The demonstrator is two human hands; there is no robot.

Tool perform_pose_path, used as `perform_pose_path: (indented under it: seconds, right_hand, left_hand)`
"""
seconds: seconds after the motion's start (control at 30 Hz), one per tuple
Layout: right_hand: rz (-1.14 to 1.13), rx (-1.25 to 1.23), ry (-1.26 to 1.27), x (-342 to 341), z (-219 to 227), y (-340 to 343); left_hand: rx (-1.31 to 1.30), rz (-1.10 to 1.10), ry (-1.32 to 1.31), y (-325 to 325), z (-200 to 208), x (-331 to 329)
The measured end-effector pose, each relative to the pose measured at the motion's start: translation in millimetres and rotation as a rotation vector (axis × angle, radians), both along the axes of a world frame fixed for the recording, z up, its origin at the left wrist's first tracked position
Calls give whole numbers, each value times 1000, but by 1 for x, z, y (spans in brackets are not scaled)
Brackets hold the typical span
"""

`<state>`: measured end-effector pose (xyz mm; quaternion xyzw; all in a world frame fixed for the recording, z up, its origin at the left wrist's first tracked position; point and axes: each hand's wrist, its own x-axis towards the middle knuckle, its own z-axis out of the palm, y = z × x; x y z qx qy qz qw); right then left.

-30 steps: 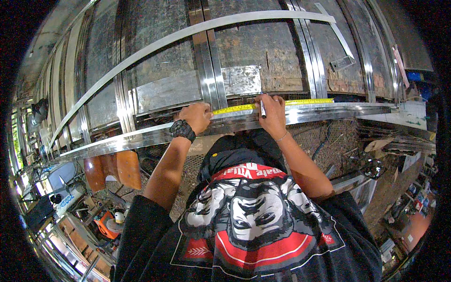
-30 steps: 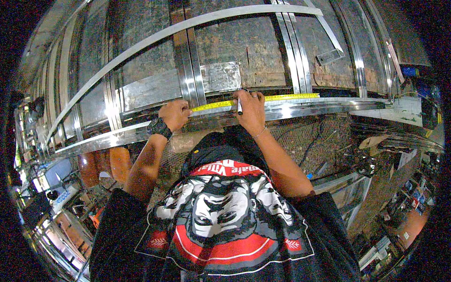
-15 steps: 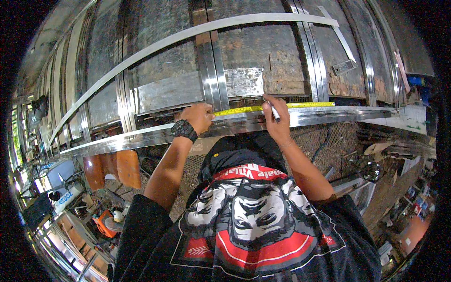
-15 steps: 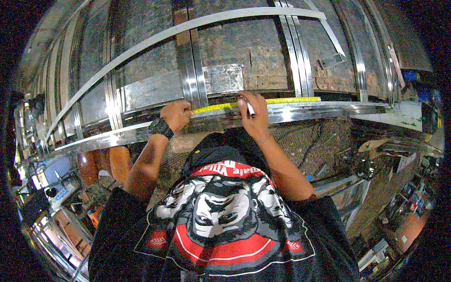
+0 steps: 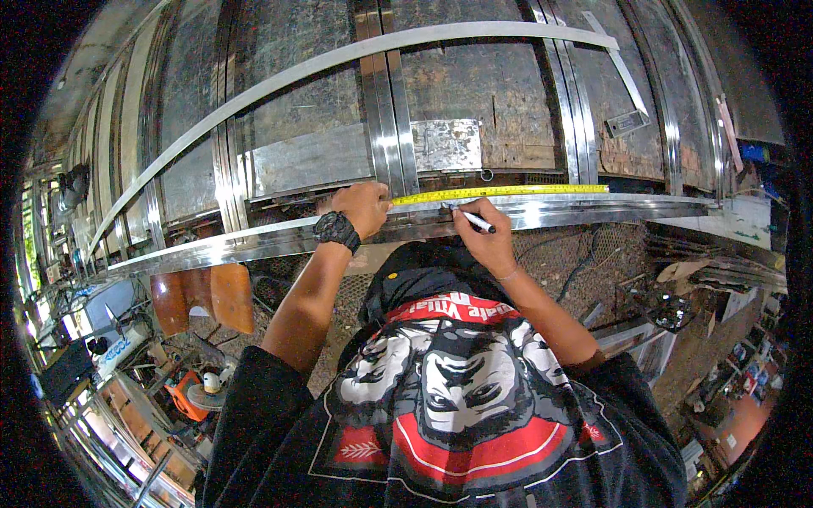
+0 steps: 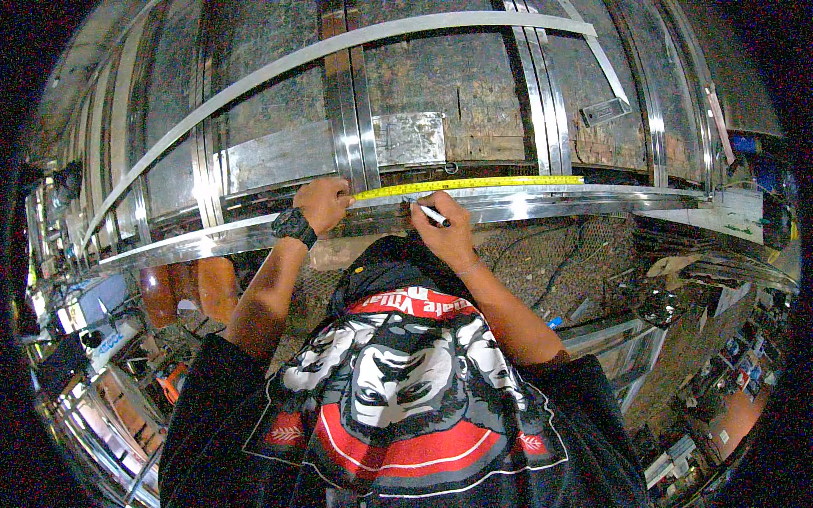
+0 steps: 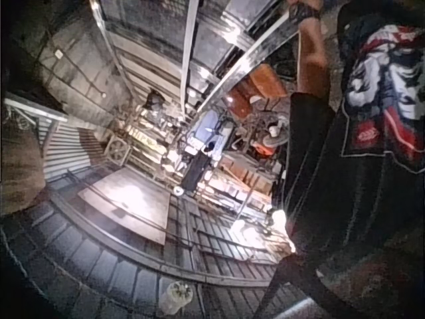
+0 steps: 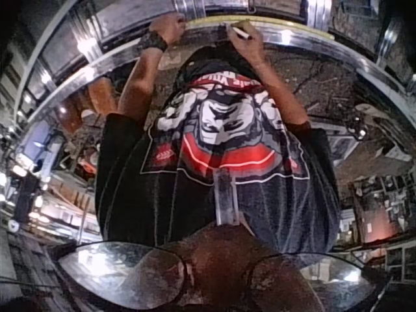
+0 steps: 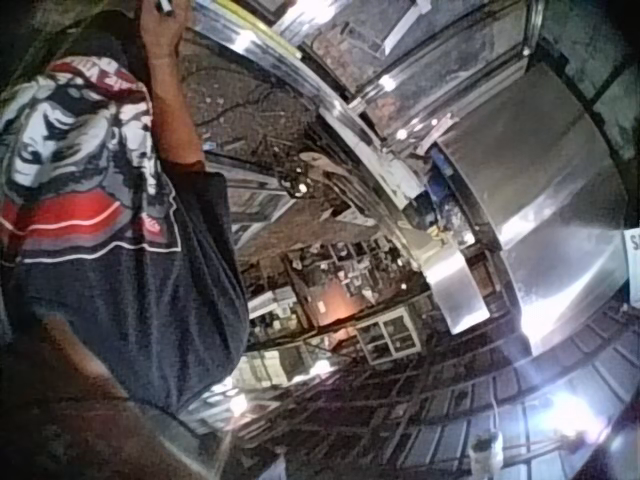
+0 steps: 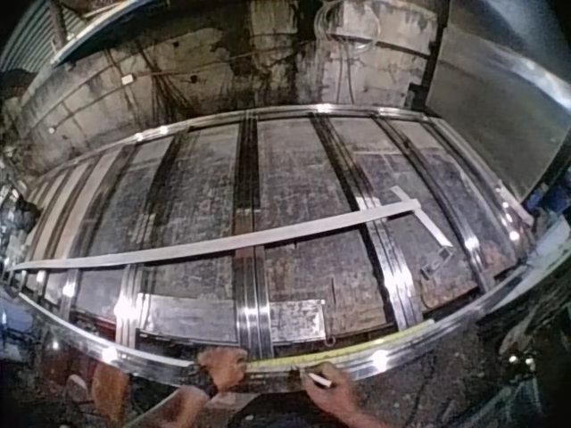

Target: The person measures a metal frame with a tape measure and marks it with a marker. They then use a try square to draw straight lines on the metal frame.

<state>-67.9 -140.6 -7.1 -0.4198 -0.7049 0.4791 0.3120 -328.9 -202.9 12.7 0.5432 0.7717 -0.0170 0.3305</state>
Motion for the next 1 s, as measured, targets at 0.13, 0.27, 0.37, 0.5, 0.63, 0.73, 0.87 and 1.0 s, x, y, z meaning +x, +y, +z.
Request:
perform_pose_path:
  seconds: [0.13,0.27,0.37,0.5,0.63,0.73,0.87,1.0]
  right_hand:
    - [25,35,0,-1,-3,1]
    - [32,56,-7,-1,-7,2]
    - [25,85,20,-2,-8,2]
    - [27,104,21,-4,-6,2]
    - [35,86,-10,-2,-7,2]
    - [3,-25,-9,-1,-6,1]
    - [-45,-112,22,3,-7,0]
    - [-57,-124,31,3,-2,1]
  left_hand:
    - [143,1,-1,-9,-21,-5]
    - [99,3,-13,-5,-14,-3]
    - [86,7,-17,-5,-12,-3]
    - [111,31,-22,-6,-10,-2]
    - [9,-4,-21,1,2,-1]
    - [19,1,-16,0,-1,-2]
    - [-14,-22,-8,2,-1,-2]
    - [146,68,-35,-9,-13,-2]
